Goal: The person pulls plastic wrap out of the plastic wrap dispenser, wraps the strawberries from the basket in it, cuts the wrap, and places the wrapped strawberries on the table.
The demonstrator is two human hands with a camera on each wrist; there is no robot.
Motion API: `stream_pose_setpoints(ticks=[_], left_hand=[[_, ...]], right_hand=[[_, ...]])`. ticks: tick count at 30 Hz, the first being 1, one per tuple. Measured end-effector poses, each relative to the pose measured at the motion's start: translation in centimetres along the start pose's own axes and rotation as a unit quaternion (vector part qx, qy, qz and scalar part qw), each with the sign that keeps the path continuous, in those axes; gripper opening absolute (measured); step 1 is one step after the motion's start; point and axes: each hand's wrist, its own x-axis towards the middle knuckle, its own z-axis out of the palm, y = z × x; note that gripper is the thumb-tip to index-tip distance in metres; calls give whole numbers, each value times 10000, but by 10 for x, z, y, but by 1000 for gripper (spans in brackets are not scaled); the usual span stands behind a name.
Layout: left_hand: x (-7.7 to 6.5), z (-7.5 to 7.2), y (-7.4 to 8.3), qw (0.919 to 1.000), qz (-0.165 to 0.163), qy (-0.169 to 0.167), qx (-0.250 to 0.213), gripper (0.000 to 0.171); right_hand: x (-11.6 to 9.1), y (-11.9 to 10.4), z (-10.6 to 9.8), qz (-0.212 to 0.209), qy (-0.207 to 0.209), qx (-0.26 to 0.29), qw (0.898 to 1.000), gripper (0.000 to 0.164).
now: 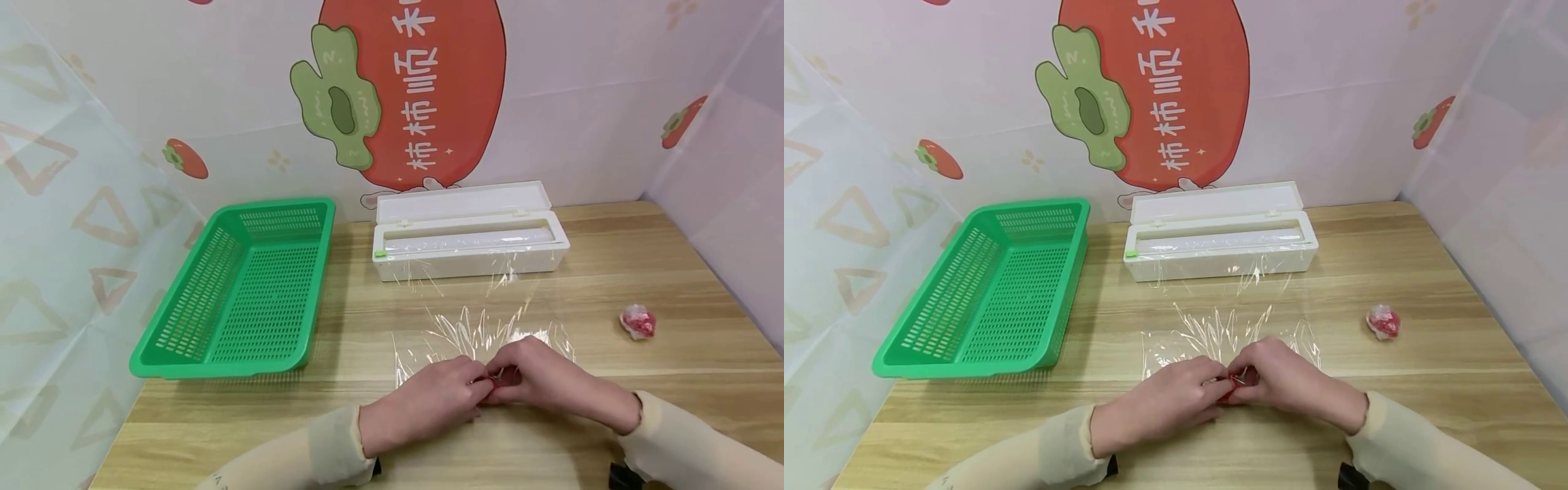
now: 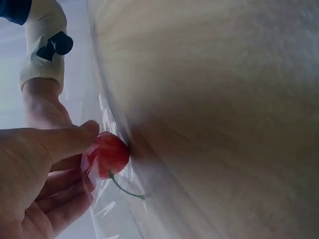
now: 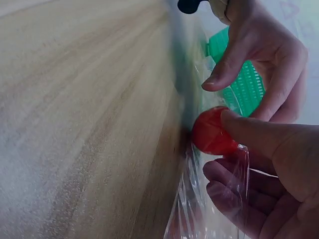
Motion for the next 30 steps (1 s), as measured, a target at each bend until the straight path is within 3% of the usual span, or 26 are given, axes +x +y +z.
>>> stream_pose_setpoints(ticks=[6, 9, 13, 16, 19, 24, 30], left_hand=[[3, 4, -2, 9995, -223, 9, -238, 8], [6, 5, -5, 9988, -297, -18, -400, 5], [8, 6, -9, 9975, -428, -201, -528, 11], [10, 6, -11, 9953, -596, -362, -676, 17], [11, 6, -13, 9906, -819, -502, -971, 19], [11, 6, -20, 9754, -1205, -745, -1687, 20], [11, 8, -27, 9644, -1383, -741, -2128, 22]], right_hand=[[2, 5, 1, 4, -144, 308, 9994, 15], [2, 6, -1, -7, -176, 209, 9996, 16], [0, 5, -6, 167, 24, -493, 9986, 27], [-3, 2, -9, 242, 336, -1196, 9920, 30], [-4, -2, -8, 3, 686, -1601, 9847, 26], [-5, -7, -2, -558, 990, -1808, 9769, 32], [-4, -7, 6, -602, 1009, -1986, 9730, 42]])
